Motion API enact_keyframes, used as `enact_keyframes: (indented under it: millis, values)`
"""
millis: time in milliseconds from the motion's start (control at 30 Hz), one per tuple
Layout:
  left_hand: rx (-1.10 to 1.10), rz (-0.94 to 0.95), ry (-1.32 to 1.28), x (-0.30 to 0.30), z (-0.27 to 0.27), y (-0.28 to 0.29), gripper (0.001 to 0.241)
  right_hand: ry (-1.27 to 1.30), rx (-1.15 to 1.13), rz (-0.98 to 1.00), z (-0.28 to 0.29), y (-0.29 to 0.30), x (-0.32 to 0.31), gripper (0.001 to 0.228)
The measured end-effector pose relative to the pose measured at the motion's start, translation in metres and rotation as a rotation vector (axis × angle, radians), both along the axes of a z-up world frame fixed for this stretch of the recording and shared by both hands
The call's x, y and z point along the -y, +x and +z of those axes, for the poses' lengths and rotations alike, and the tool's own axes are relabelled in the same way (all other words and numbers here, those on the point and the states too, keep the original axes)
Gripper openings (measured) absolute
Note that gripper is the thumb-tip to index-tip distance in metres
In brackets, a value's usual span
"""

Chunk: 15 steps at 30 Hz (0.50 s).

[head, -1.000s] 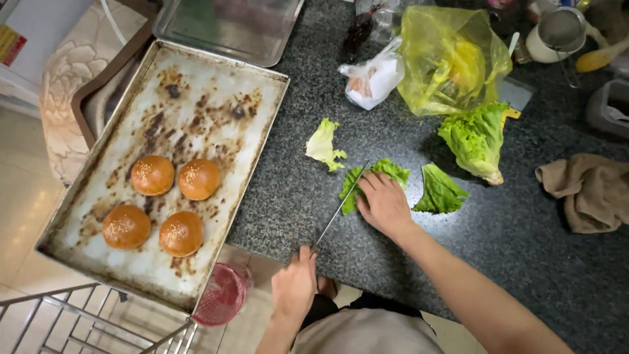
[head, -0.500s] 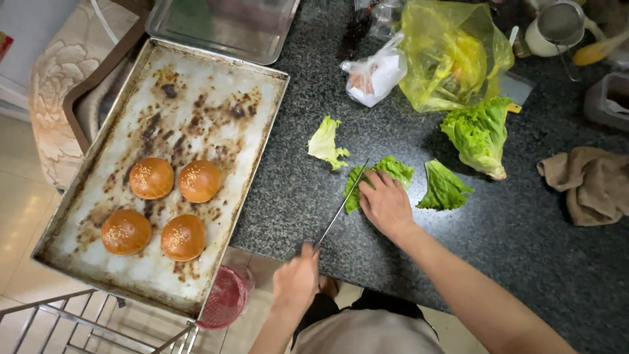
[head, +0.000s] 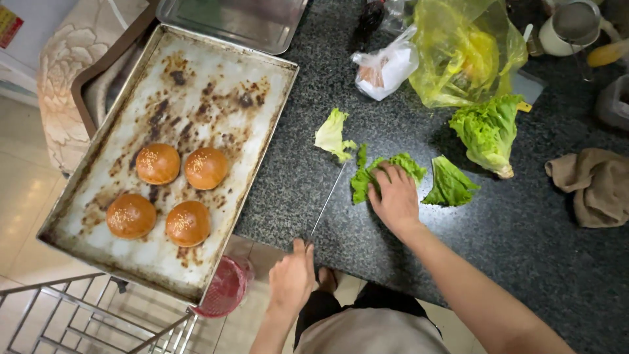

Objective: The person is preparing burgers by cutting lettuce and placing it on the buns.

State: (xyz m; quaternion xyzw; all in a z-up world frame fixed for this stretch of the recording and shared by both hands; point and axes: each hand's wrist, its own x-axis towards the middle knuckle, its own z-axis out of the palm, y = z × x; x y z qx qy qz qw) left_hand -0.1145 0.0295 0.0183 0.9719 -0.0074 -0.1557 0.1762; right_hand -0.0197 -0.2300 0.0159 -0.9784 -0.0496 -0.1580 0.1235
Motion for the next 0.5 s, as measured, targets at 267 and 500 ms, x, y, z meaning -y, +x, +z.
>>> enact_keyframes:
  millis: [267, 500]
  values:
    - [-0.063, 0.031, -0.173, 0.043, -0.001, -0.053, 0.029, -0.024, 0.044, -0.011, -0.013, -0.004, 0.001, 0.021]
    - [-0.189, 0.121, -0.19, 0.064, -0.001, -0.055, 0.027, -0.062, 0.05, 0.014, -0.011, -0.008, 0.001, 0.027]
